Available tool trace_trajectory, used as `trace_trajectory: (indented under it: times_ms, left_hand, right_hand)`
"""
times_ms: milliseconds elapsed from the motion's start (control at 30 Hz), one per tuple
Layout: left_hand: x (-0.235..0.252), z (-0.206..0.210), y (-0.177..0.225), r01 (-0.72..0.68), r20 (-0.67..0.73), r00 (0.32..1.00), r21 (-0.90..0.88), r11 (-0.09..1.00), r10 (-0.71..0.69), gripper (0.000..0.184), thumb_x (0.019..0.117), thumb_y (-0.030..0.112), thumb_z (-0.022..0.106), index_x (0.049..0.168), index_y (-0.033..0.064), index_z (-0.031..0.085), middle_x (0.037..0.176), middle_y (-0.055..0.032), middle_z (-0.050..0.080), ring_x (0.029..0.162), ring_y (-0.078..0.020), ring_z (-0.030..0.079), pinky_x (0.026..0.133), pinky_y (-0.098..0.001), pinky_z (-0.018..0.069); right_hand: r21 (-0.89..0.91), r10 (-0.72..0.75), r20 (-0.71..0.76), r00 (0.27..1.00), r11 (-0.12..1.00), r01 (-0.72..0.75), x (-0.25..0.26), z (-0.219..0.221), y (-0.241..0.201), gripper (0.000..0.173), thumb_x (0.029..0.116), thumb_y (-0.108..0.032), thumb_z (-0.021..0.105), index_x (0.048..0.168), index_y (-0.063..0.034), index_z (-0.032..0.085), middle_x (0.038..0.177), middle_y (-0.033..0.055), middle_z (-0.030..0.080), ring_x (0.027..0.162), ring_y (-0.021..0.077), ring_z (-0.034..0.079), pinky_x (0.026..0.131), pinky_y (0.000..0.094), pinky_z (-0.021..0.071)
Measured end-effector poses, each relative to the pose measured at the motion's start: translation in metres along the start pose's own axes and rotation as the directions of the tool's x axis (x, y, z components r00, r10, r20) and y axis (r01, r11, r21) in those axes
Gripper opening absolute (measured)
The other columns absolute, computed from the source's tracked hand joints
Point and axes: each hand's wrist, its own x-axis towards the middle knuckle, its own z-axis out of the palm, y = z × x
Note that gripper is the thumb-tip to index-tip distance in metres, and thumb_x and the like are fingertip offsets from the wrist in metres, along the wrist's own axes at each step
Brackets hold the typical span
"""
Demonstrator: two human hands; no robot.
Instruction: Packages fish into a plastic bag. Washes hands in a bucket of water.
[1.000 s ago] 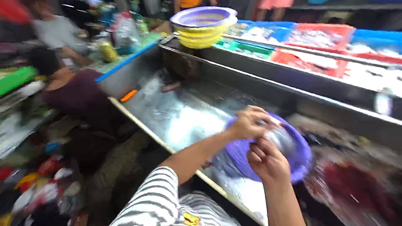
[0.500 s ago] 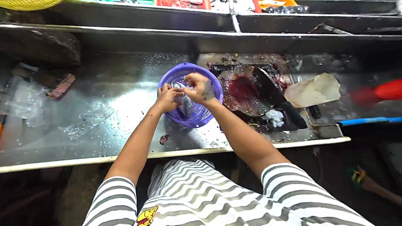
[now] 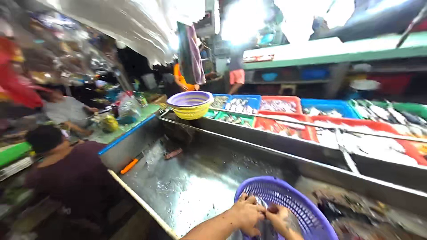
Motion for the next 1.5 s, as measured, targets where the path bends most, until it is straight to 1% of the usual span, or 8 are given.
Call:
trace_trajectory:
  times_ms: [233,500,767,833,933,1067,1233,1500]
  left_hand:
    - [-0.003,-0.016,0.007,0.147,0.045,0.974,-0.871,0.469,-0.222,0.029,0.097,0.016,0.068,0.117,-0.0044,0.07,0.123,-0.0179,0.069,0.116,-0.025,0.064,0.105,-0.0473,0.0486]
    - [0.023,-0.004,0.023,0.418,0.038,0.851,-0.652,0.633,-0.524,0.039,0.0902,0.008,0.069,0.125,-0.0064,0.058,0.112,-0.0256,0.068,0.106,-0.0385,0.068,0.095,-0.0568,0.0541]
    - [-0.04,-0.016,-0.031,-0.128,-0.254,0.925,-0.908,0.4,-0.282,0.035,0.0932,0.007,0.069,0.121,-0.0067,0.054,0.099,-0.0141,0.067,0.088,-0.0183,0.067,0.082,-0.038,0.0568]
    - [-0.069,-0.089,-0.065,-0.238,-0.525,0.776,-0.758,0.607,-0.351,0.041,0.092,0.007,0.071,0.126,-0.0089,0.055,0.103,-0.017,0.068,0.091,-0.0201,0.068,0.084,-0.037,0.0584]
    - [-0.115,-0.275,-0.116,0.02,-0.829,0.278,-0.501,0.865,-0.486,0.049,0.0987,0.021,0.066,0.134,-0.0107,0.054,0.118,-0.0234,0.068,0.109,-0.0293,0.068,0.098,-0.0425,0.0554]
    - [-0.142,-0.48,-0.168,0.123,-0.946,-0.284,-0.197,0.973,-0.156,0.066,0.096,0.022,0.066,0.148,-0.0097,0.041,0.139,-0.0272,0.058,0.131,-0.0366,0.055,0.113,-0.0486,0.0434]
    - [-0.159,-0.564,-0.19,-0.301,-0.955,-0.295,0.107,0.948,0.014,0.021,0.1002,0.006,0.056,0.111,-0.0007,0.073,0.097,-0.0088,0.075,0.089,-0.0143,0.071,0.082,-0.0338,0.0592]
    - [-0.209,-0.588,-0.186,-0.548,-0.985,-0.14,0.162,0.82,0.101,0.024,0.0915,0.006,0.068,0.113,-0.0026,0.072,0.095,-0.0062,0.074,0.084,-0.0091,0.069,0.076,-0.0251,0.0588]
  right_hand:
    - [0.275,-0.301,0.234,0.924,0.933,0.234,0.004,-0.016,0.025,0.047,0.0871,-0.021,0.076,0.122,0.0083,0.063,0.103,0.0239,0.071,0.09,0.0331,0.071,0.085,0.0543,0.0585]
    - [0.133,-0.374,0.228,0.899,0.926,0.352,0.002,0.011,0.021,0.065,0.082,-0.021,0.081,0.136,0.0065,0.058,0.12,0.0275,0.068,0.112,0.0374,0.068,0.102,0.053,0.0527]
    - [-0.245,-0.237,0.225,0.945,0.925,0.29,-0.02,0.011,-0.015,0.056,0.0917,-0.029,0.076,0.138,-0.0011,0.062,0.129,0.0279,0.065,0.126,0.0443,0.06,0.111,0.0607,0.0444]
    - [-0.31,-0.168,0.166,0.972,0.927,0.213,-0.035,0.017,-0.03,0.077,0.0852,-0.033,0.082,0.149,-0.0031,0.05,0.14,0.0322,0.057,0.133,0.0489,0.052,0.112,0.0629,0.0424]
    - [-0.225,-0.188,-0.023,0.982,0.958,0.178,-0.056,0.023,-0.052,0.091,0.0783,-0.036,0.088,0.15,0.001,0.046,0.138,0.0387,0.052,0.127,0.0527,0.053,0.106,0.0602,0.0475]
    - [-0.085,-0.227,-0.311,0.923,0.974,0.211,-0.073,0.024,-0.093,0.074,0.0839,-0.031,0.083,0.142,0.0035,0.052,0.125,0.0326,0.06,0.106,0.0427,0.065,0.088,0.0545,0.0564]
    - [0.013,-0.193,-0.474,0.859,0.974,0.226,-0.103,0.045,-0.127,0.066,0.085,-0.024,0.08,0.138,0.0043,0.054,0.121,0.03,0.061,0.091,0.0351,0.067,0.077,0.0496,0.0575]
    - [0.162,-0.011,-0.47,0.883,0.982,0.098,-0.143,0.043,-0.137,0.073,0.083,-0.019,0.083,0.143,0.0044,0.049,0.128,0.0297,0.059,0.091,0.0318,0.068,0.076,0.0469,0.0588]
